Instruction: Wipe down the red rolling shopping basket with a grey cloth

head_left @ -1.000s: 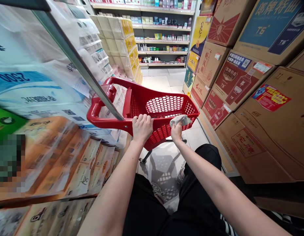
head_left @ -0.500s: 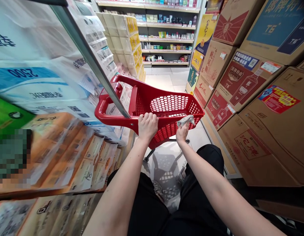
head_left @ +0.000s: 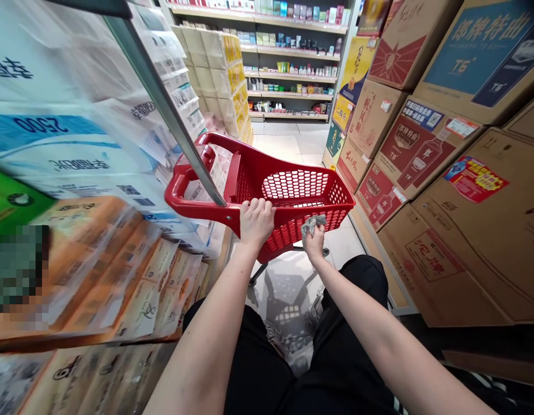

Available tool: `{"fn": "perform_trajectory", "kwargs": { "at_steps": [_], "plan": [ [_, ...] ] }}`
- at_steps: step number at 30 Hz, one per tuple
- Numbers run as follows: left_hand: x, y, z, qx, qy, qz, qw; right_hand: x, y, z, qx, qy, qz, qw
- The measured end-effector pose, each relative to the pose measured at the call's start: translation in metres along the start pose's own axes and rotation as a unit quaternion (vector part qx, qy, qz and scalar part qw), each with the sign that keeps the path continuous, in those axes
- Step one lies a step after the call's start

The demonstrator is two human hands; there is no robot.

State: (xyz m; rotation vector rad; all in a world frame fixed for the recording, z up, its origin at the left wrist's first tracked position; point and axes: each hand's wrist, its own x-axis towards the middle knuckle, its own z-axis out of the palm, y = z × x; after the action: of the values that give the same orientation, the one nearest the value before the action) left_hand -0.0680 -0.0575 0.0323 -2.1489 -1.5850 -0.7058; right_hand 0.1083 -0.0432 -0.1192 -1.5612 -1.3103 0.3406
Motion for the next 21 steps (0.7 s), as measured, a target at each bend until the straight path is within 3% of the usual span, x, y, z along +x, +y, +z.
{"fn": "perform_trajectory", "kwargs": {
  "at_steps": [2,8,17,21],
  "plan": [
    [0.000,-0.002,0.000,0.002,-0.003,0.002,1.000,0.004,0.003,-0.009,0.008,-0.009,-0.013,1.000],
    [0.000,-0.002,-0.001,0.008,-0.007,0.004,1.000,0.034,-0.003,-0.026,-0.001,0.071,-0.006,0.997],
    [0.002,0.005,0.002,0.007,-0.007,-0.008,1.000,0.028,-0.004,-0.026,-0.026,0.043,-0.055,0.997],
    [0.001,0.005,0.000,0.013,-0.012,-0.012,1.000,0.035,0.008,-0.037,0.009,0.054,-0.028,0.998]
  ]
}}
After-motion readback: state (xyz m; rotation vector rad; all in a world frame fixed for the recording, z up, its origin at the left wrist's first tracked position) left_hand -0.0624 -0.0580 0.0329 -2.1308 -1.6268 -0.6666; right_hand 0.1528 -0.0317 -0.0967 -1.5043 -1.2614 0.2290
